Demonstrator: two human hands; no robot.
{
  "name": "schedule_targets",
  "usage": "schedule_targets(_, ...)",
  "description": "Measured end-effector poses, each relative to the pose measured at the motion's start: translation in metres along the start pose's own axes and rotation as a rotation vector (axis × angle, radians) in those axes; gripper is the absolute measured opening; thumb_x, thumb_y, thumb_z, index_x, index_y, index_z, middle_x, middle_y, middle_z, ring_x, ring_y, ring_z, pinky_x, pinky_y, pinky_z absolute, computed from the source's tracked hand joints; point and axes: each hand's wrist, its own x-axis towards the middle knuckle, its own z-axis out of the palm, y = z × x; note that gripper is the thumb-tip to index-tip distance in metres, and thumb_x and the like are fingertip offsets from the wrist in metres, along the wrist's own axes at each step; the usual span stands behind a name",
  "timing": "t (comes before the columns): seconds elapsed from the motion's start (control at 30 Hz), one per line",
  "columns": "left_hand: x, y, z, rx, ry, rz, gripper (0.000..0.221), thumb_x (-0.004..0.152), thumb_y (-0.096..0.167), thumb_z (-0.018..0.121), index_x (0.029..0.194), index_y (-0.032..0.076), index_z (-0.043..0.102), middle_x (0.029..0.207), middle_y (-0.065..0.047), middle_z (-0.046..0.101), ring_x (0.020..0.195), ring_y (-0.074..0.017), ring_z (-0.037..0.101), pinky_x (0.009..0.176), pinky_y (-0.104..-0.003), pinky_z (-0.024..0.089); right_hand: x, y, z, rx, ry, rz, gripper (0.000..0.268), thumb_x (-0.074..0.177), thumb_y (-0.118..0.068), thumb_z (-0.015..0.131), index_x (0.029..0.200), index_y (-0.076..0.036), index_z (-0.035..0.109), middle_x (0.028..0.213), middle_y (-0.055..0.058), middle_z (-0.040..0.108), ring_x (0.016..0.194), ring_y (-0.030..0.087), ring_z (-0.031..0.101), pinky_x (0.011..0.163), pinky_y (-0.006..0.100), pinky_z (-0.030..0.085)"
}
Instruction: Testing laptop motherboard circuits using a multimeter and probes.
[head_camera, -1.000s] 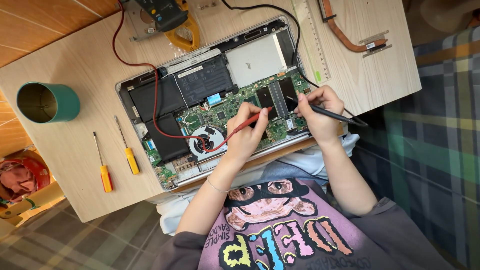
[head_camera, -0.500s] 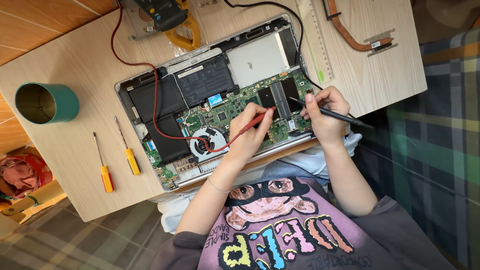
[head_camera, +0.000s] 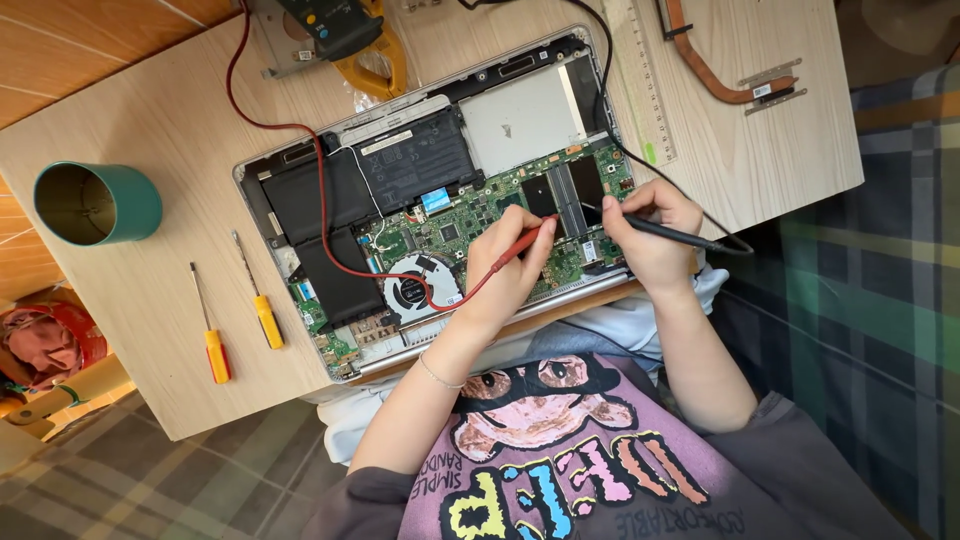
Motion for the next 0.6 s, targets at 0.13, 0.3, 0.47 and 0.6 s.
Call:
schedule_targets(0.13,0.0,0.0,0.0,0.015,0.002,-0.002,0.018,0.1,0.015,0.072,0.094,0.004,0.059,0.075,-0.011,0.067,0.065,-0.0249,0.067,0.058,-0.035,0.051,0.003,-0.012,0.001,0.003,-0.013,0.046,0.024,0.097,0.001,0.078,0.083,0.0,0.058,0.076,0.005,0.067,0.066,0.008,0.065,0.06,0.021,0.049)
schedule_targets(0.3,-0.001,-0.001,0.001,0.017,0.008,0.002,0.018,0.1,0.015,0.072,0.094,0.004,0.059,0.076,-0.01,0.067,0.065,-0.0247,0.068,0.059,-0.034,0.051,0.005,-0.019,0.003,-0.046,-0.019,0.043,0.025,0.097,0.001,0.078,0.081,0.0,0.058,0.072,0.005,0.066,0.064,0.008,0.066,0.057,0.021,0.049)
schedule_targets(0.47,-0.001,-0.001,0.001,0.018,0.004,0.005,0.018,0.1,0.015,0.072,0.093,0.004,0.059,0.075,-0.01,0.067,0.065,-0.0248,0.067,0.058,-0.034,0.05,0.006,-0.019,0.005,-0.002,-0.022,0.091,0.024,0.096,-0.001,0.078,0.081,0.0,0.059,0.072,0.004,0.067,0.063,0.007,0.066,0.057,0.021,0.049)
schedule_targets(0.6,0.001,0.001,0.0,0.013,0.0,0.001,0.019,0.1,0.015,0.072,0.093,0.004,0.059,0.075,-0.01,0.066,0.064,-0.025,0.067,0.057,-0.035,0.05,0.004,-0.022,0.008,-0.207,-0.006,-0.083,0.027,0.093,0.003,0.081,0.077,0.001,0.058,0.07,0.006,0.063,0.061,0.01,0.057,0.056,0.025,0.043)
